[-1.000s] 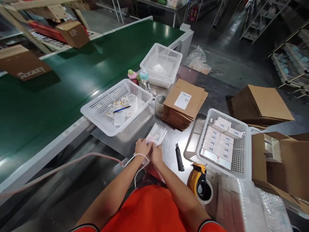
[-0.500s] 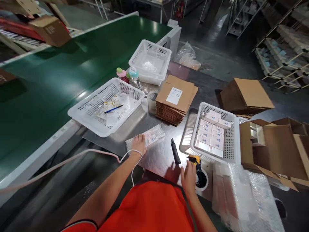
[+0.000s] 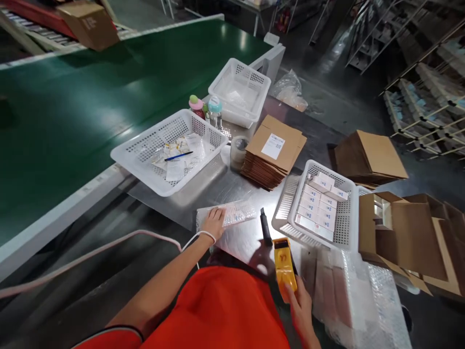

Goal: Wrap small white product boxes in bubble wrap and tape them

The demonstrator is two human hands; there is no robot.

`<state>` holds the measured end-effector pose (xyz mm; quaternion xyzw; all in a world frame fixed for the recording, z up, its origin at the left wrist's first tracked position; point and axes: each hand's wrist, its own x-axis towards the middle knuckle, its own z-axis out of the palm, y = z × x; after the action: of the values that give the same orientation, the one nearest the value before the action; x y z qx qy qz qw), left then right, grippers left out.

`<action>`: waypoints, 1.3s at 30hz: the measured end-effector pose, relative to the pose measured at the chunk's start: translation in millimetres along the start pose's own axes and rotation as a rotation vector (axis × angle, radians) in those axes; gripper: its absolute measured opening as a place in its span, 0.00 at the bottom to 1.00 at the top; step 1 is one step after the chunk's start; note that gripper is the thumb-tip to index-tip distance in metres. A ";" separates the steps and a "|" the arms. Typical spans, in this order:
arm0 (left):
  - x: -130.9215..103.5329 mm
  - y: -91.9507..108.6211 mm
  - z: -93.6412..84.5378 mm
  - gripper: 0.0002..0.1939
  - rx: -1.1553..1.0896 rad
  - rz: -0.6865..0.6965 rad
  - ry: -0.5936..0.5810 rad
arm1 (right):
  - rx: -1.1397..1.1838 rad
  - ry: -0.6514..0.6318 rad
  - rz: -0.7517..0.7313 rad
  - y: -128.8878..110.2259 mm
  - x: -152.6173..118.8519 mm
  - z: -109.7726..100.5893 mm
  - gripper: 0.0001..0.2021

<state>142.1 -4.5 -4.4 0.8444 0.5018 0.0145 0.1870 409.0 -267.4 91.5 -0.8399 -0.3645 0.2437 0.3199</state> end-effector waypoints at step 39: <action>40.8 13.8 -61.4 0.62 0.248 -0.149 -0.409 | 0.133 -0.388 0.328 -102.6 11.1 135.8 0.27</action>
<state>161.0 42.8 50.6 0.8070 0.5122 -0.2325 0.1801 281.7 -155.6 71.0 -0.8025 -0.2609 0.4722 0.2549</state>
